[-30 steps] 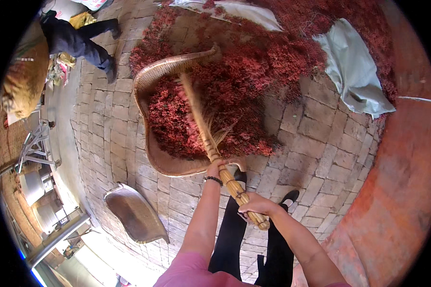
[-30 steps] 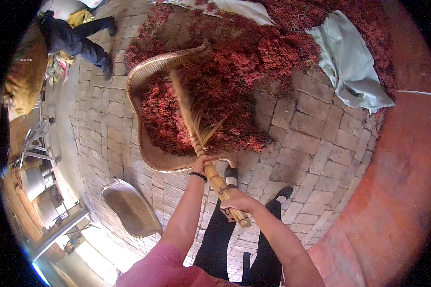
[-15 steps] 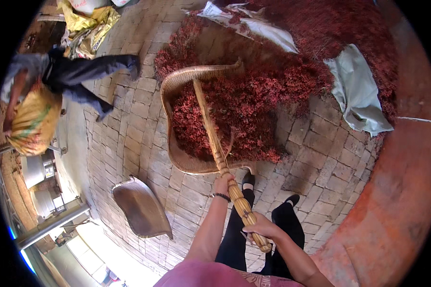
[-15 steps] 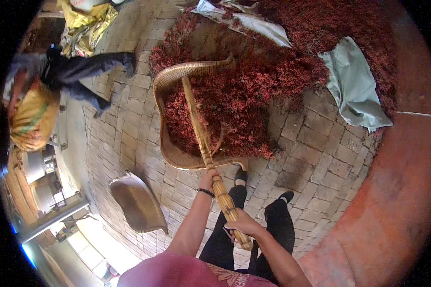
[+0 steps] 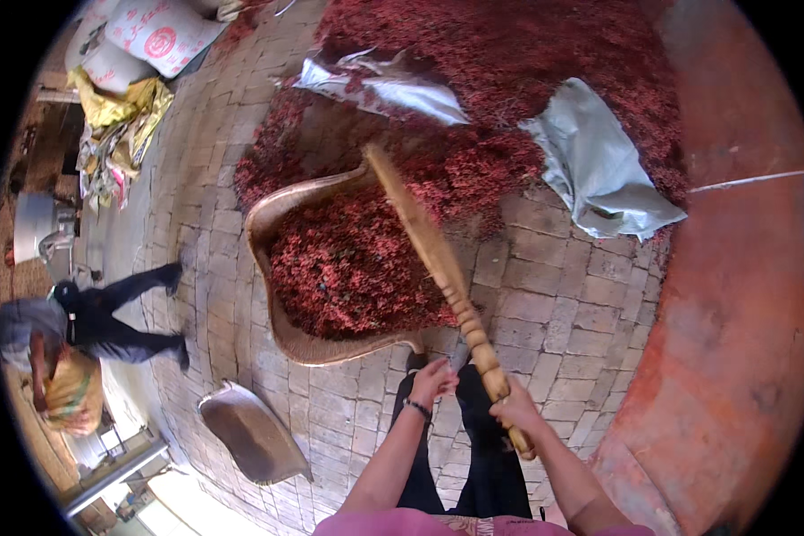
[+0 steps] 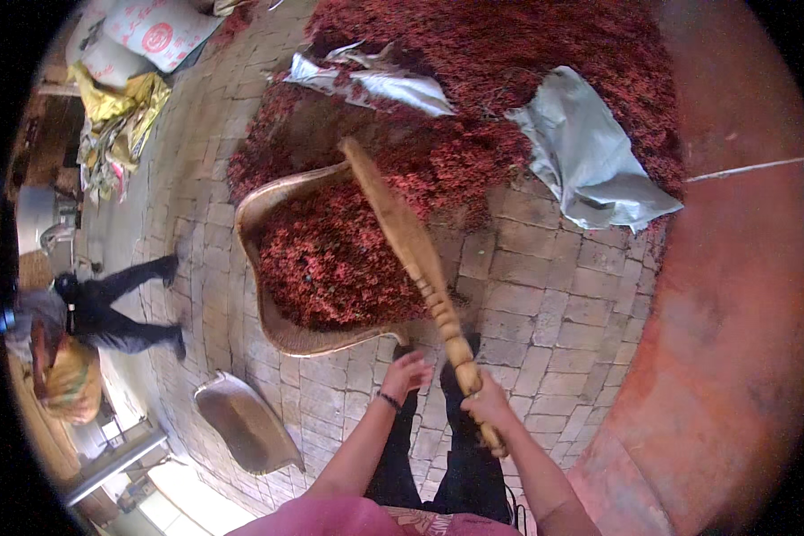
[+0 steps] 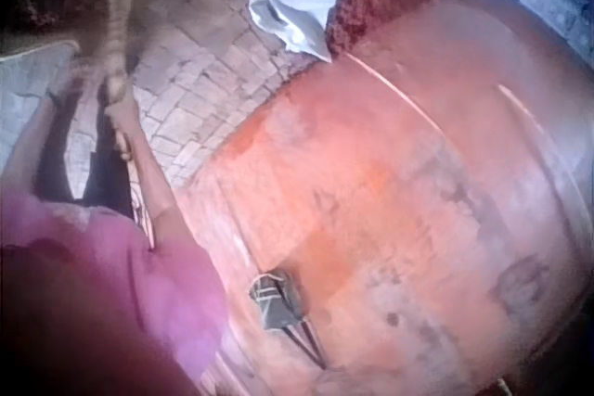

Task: The person sweeps red flowering crops into a wicker basket using a straw broom and then uses their hands to repair or adjust the straw fibers of the broom head.

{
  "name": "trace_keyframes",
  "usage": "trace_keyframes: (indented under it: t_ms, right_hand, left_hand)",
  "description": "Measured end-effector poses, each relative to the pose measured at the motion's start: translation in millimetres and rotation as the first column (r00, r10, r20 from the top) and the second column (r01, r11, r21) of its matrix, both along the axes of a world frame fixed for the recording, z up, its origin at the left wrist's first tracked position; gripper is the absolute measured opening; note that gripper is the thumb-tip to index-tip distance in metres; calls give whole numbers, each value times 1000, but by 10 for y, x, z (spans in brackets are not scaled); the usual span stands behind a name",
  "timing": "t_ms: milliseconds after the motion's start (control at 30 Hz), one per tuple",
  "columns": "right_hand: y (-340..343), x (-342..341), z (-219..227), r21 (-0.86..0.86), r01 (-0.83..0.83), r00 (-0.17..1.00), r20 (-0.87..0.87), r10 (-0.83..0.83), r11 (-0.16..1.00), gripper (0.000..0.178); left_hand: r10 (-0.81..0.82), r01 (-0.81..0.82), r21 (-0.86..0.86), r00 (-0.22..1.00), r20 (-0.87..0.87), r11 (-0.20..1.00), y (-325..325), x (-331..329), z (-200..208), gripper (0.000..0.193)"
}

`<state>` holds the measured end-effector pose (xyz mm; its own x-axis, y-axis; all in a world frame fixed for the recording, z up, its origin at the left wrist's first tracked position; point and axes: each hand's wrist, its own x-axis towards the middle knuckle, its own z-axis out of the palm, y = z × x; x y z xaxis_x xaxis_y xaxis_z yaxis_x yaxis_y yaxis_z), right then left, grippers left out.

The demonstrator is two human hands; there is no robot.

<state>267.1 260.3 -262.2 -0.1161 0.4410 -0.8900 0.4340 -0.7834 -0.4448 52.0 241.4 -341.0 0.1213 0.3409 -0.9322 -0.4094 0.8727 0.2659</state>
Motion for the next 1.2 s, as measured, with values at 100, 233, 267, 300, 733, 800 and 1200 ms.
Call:
trace_keyframes:
  t_ms: [100,233,267,300,733,800,1200]
  right_hand:
    - [452,500,-668,189,-186,925,365,107,964,79]
    - [1645,898,-1145,310,-267,848,526,70,913,70]
    - [1874,1027,-1342,381,-267,832,555,13,885,64]
    - [2104,1136,-1562,448,-270,813,580,-48,852,59]
    - [2200,831,-1513,-30,-427,871,255,420,904,37]
    - [2021,924,-1305,30,-490,851,235,470,871,41]
    - [2841,1409,-1262,63,-229,879,442,179,971,36]
  left_hand:
    - [-97,95,-29,990,-102,995,-340,102,34,37]
    - [-165,142,-161,976,-139,977,-829,23,-35,32]
    - [-158,133,-183,979,-127,974,-895,-6,-63,32]
    - [-184,157,-202,975,-121,967,-889,-12,-37,33]
    - [-101,40,-316,979,-177,948,-1167,-416,-19,31]
    - [-89,36,-295,981,-170,955,-1134,-432,3,31]
    - [51,-98,-256,981,-185,962,-1265,-678,-17,34]
